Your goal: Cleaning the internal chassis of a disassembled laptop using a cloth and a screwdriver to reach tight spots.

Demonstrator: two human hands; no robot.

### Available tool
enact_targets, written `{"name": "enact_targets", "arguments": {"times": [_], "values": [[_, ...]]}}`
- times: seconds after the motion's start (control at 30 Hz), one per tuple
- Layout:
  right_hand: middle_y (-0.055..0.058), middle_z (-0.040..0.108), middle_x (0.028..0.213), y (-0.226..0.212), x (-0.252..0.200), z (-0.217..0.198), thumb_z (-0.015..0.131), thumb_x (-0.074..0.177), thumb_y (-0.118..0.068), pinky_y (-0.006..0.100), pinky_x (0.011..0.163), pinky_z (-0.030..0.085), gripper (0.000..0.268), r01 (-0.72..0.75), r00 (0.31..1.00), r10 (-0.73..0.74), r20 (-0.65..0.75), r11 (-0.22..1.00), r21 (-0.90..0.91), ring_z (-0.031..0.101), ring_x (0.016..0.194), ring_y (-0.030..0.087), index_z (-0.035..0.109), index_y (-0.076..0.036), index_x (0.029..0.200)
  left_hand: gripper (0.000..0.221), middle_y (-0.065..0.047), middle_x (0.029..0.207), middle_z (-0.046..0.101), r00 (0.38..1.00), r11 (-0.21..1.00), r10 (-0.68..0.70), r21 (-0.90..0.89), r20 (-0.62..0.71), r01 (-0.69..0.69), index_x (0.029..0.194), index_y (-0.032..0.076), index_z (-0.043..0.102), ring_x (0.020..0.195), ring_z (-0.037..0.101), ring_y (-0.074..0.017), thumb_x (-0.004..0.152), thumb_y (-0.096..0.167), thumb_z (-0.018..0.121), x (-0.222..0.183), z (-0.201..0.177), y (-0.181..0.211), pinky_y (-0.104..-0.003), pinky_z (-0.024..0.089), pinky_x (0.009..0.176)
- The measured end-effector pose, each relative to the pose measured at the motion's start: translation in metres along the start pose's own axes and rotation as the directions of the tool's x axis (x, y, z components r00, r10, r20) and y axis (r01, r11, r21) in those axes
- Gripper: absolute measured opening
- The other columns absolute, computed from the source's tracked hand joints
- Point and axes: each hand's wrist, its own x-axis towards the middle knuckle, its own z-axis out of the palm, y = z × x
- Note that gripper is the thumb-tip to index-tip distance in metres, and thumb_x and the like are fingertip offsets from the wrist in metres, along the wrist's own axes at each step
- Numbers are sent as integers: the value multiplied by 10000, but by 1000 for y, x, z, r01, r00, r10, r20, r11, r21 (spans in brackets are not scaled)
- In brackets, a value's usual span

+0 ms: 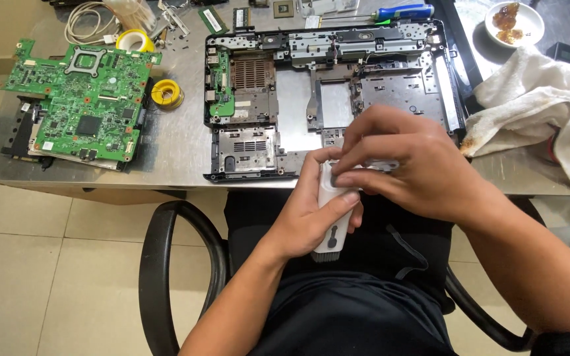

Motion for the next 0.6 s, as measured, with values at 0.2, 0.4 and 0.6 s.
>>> {"name": "enact_targets", "arguments": {"times": [0.2, 0.4, 0.6], "values": [[81, 572, 1083, 2, -16, -2, 628, 976, -195, 322, 884, 505, 264, -113, 990, 103, 93, 988, 110, 616, 1001, 199, 769, -120, 1186, 406, -126, 772, 535, 998, 998, 65, -24, 6, -65, 1349, 157, 288, 676, 585, -202, 1054, 177, 566, -3, 2, 1, -305, 485, 620], [115, 586, 1046, 3, -19, -7, 421, 964, 30, 288, 815, 490, 305, -373, 908, 419, 26, 777, 507, 591, 948, 191, 535, -1, 1245, 391, -195, 1045, 572, 996, 988, 13, -155, 86, 0, 1332, 133, 288, 716, 602, -211, 1074, 263, 552, 0, 7, 7, -306, 519, 642], [129, 636, 1128, 1, -14, -9, 586, 987, 1, 295, 997, 592, 172, -273, 949, 312, -37, 877, 396, 679, 1089, 216, 553, 5, 1155, 407, -193, 1091, 580, 993, 978, -77, -186, 85, 92, 1333, 144, 303, 843, 630, -240, 1076, 416, 463, -1, 6, -3, -345, 550, 785]]}}
